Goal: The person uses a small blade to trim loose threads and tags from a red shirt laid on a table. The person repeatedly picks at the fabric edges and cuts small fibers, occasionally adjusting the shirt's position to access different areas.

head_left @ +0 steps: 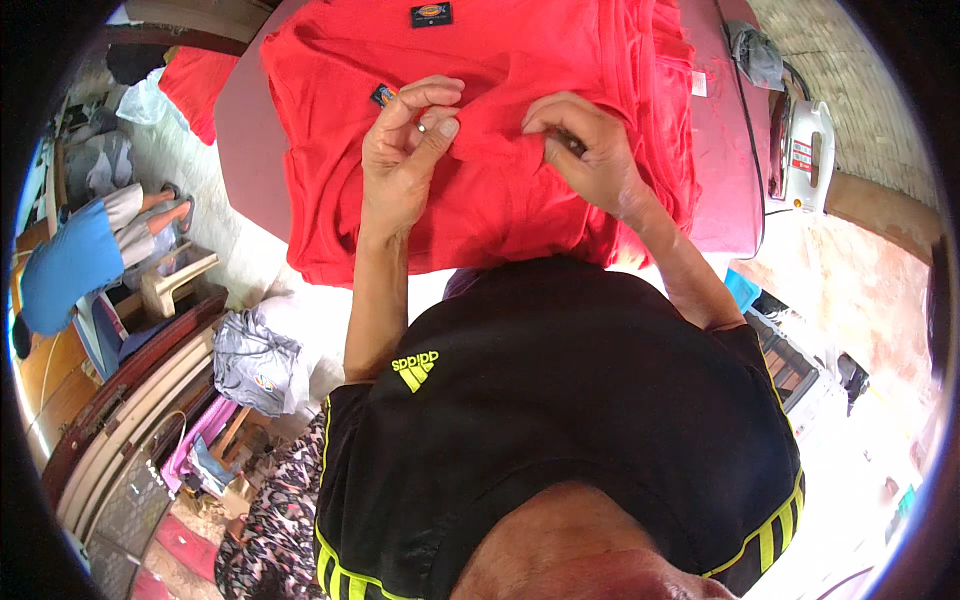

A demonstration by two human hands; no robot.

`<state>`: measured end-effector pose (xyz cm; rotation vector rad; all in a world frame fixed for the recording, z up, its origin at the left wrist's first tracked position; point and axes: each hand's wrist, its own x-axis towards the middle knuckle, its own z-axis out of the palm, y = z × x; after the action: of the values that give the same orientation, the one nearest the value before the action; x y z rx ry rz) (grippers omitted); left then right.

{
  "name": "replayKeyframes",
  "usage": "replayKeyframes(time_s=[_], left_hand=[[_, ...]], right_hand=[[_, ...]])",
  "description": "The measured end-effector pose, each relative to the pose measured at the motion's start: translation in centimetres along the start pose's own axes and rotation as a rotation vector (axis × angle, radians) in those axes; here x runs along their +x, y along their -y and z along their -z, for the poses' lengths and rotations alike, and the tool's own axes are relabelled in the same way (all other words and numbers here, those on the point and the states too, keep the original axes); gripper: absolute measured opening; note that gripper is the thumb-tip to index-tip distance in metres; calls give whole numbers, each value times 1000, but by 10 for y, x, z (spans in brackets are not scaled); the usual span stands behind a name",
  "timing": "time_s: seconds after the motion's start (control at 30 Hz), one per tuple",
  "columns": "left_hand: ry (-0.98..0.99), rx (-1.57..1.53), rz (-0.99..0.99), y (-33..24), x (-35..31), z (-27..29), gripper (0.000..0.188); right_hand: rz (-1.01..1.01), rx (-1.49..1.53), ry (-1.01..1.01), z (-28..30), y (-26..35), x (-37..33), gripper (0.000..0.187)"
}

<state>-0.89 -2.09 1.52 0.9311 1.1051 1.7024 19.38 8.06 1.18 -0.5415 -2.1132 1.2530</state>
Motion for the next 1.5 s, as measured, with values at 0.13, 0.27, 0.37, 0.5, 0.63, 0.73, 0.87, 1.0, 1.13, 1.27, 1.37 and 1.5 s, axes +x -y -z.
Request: replayKeyframes(time_s=[0.13, 0.27, 0.37, 0.5, 0.63, 0.73, 0.87, 1.0, 1.13, 1.27, 1.37, 1.5], left_hand=[[-58, 104, 37, -4, -6, 0, 24], [-96, 153, 113, -4, -8, -7, 23], [-78, 211, 165, -4, -12, -8, 23], [15, 244, 198, -3, -14, -7, 23], [-17, 238, 90, 2, -10, -11, 24], [12, 237, 33, 0, -7, -13, 25], [55, 262, 0, -4, 1, -12, 27], [-35, 198, 2, -8, 6, -17, 22], [-68, 157, 45, -12, 4, -23, 20], [-73, 34, 70, -9, 5, -23, 19], [-117, -93, 103, -8, 3, -25, 18], [-103, -167, 100, -5, -1, -23, 16]], right_hand=[[-84, 93, -52, 7, -9, -2, 20], [-98, 103, -19, 7, -15, -3, 18], [-89, 81, -6, 4, -20, -3, 18], [-116, 83, 9, 4, -20, -1, 22], [-75, 156, 98, 14, -15, 7, 27], [-177, 222, 184, 27, 7, 24, 38], [-83, 201, 199, 16, 2, 46, 38], [2, 109, 53, 17, 20, 38, 35], [199, -64, -21, 4, 31, 22, 47], [186, -66, -20, -10, 21, 21, 38], [218, -55, -46, -11, 18, 21, 24], [114, 122, -91, -4, 15, 17, 14]])
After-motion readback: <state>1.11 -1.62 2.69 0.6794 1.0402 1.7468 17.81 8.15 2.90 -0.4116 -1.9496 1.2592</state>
